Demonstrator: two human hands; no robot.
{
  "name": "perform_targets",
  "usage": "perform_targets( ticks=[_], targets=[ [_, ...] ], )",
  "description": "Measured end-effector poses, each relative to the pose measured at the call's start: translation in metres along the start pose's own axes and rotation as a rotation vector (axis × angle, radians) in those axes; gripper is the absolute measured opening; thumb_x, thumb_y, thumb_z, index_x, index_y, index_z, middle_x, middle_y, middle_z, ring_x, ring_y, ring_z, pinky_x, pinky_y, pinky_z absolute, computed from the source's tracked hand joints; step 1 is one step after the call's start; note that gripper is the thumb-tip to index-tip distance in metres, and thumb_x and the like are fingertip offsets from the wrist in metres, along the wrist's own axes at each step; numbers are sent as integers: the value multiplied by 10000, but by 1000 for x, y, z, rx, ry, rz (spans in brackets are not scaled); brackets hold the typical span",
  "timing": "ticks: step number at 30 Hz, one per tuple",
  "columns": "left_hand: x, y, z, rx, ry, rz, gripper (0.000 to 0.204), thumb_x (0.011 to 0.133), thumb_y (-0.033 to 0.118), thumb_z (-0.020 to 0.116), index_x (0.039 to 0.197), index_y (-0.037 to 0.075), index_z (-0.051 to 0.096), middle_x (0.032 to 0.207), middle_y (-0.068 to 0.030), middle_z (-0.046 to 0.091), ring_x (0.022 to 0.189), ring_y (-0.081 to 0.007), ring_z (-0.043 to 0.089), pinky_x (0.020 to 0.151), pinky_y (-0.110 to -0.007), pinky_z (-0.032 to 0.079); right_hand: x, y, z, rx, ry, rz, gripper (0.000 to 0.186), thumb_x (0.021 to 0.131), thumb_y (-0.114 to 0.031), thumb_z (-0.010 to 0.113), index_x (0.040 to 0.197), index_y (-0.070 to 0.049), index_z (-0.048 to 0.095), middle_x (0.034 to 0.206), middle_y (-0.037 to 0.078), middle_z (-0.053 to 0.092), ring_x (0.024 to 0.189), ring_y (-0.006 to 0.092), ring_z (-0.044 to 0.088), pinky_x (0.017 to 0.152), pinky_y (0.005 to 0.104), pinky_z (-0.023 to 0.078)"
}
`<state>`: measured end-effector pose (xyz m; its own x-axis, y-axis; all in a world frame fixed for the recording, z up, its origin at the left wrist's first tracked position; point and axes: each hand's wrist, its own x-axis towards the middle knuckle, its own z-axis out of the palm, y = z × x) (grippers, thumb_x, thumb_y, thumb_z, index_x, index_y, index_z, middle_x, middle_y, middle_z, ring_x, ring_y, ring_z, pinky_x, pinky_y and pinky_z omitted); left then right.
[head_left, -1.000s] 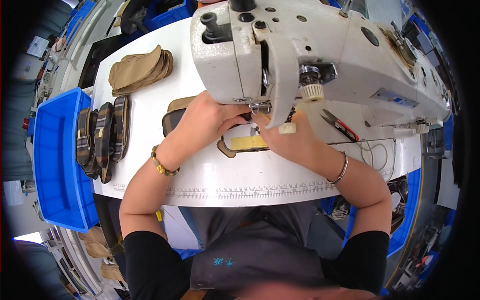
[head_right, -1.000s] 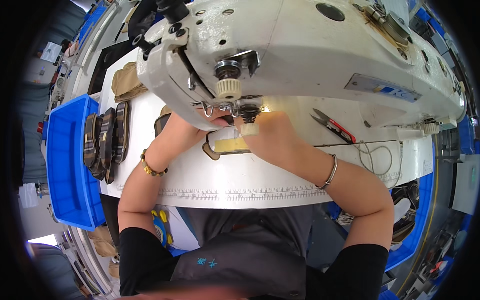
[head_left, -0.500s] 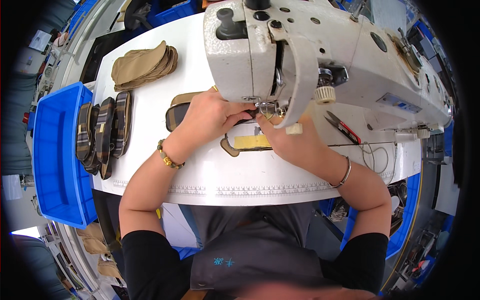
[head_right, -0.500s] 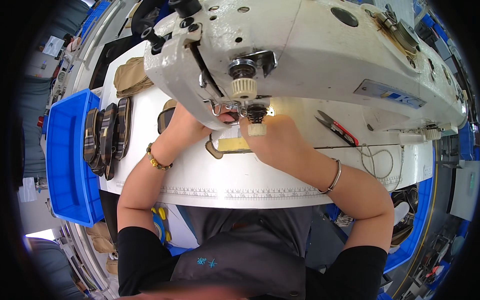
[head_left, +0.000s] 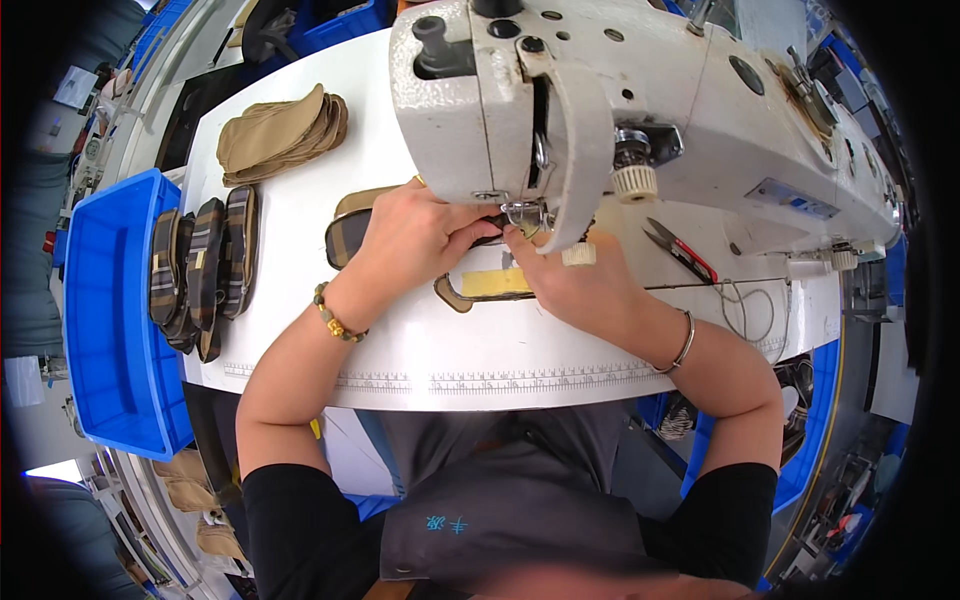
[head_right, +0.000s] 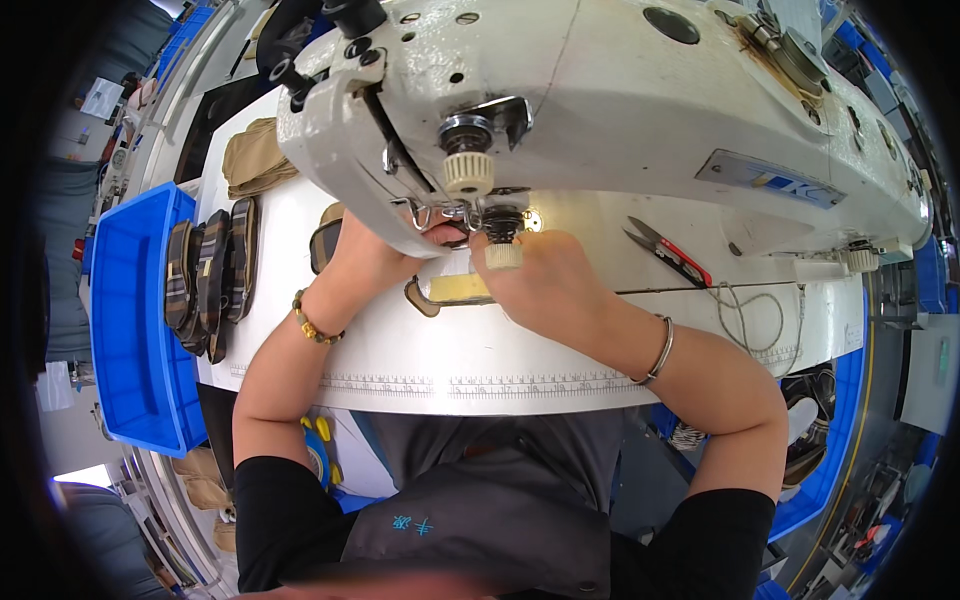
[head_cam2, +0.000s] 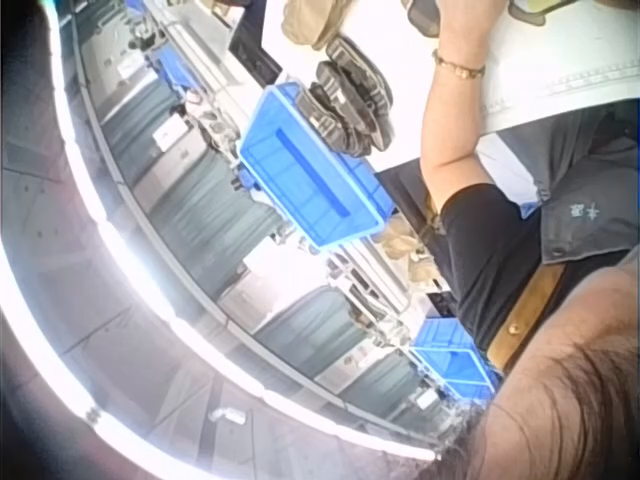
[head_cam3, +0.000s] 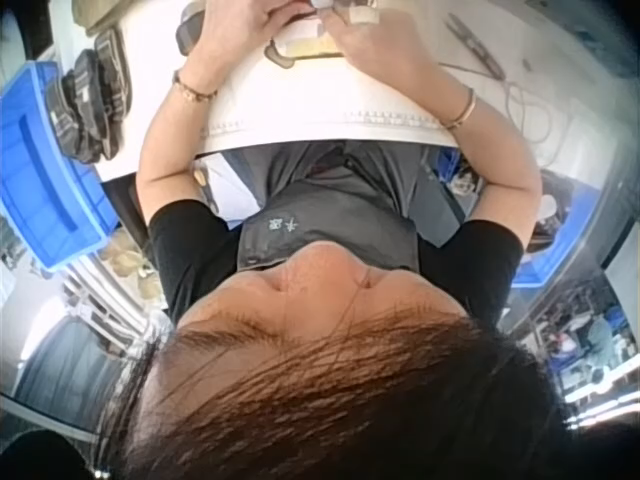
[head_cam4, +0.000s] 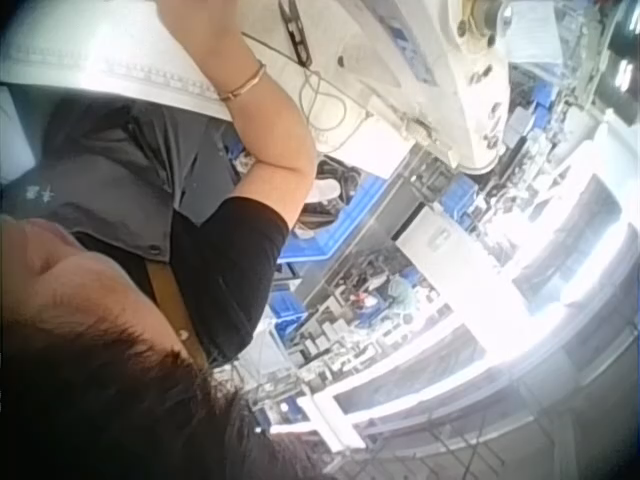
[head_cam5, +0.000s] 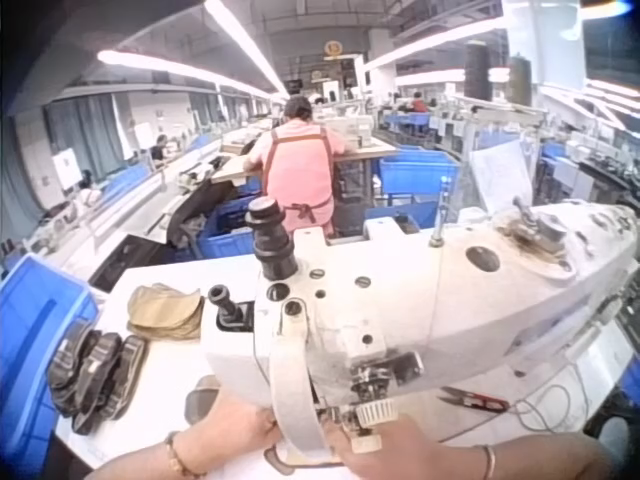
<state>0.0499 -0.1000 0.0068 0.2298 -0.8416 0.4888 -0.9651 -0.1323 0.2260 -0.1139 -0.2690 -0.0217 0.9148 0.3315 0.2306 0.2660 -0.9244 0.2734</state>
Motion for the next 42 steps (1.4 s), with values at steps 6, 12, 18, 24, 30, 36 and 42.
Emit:
perform_targets(
  ticks=[6,12,18,24,30,36,42],
  targets=[
    [-1,9,-1,-48,-49,-161,243,722,235,811,955,166,805,826,-68,730,762,-262,682,638,-336,543,1,-1,16,141,225,25,413,728,-87,649,1128,15,674,627,117,600,557,275,628,503,394,492],
    [-2,9,-5,-16,-63,-199,268,696,238,826,957,177,807,805,-79,723,729,-277,679,627,-342,543,8,-2,-9,243,194,68,398,742,-97,634,1124,2,682,617,106,597,529,270,617,494,390,490],
    [1,8,-4,12,-58,-197,255,710,263,833,950,180,805,783,-71,709,733,-263,680,610,-354,538,5,-2,6,195,202,63,412,742,-82,632,1144,-1,670,634,115,602,544,274,625,497,390,491],
    [3,11,-4,-6,-72,-266,242,733,280,828,956,189,801,822,-56,715,764,-258,683,624,-356,541,5,-2,16,177,227,71,436,733,-72,636,1161,3,665,621,100,573,553,275,620,492,392,485],
    [8,14,-8,-15,-92,-269,251,749,278,820,982,190,788,877,-60,714,797,-266,680,637,-374,543,5,3,19,153,216,23,465,720,-86,637,1176,-4,670,616,95,562,545,269,613,482,386,477],
    [11,12,-10,-8,-108,-255,260,764,271,809,1002,176,763,881,-65,714,789,-283,675,643,-390,540,9,2,5,175,141,86,449,716,-93,644,1155,-10,684,609,90,557,546,258,615,476,382,477],
    [12,12,-14,3,-114,-228,248,785,268,792,1012,175,757,860,-69,720,792,-289,678,659,-392,542,10,3,10,116,188,52,446,718,-97,644,1154,-12,687,613,79,562,545,254,619,476,386,480]
  ],
)
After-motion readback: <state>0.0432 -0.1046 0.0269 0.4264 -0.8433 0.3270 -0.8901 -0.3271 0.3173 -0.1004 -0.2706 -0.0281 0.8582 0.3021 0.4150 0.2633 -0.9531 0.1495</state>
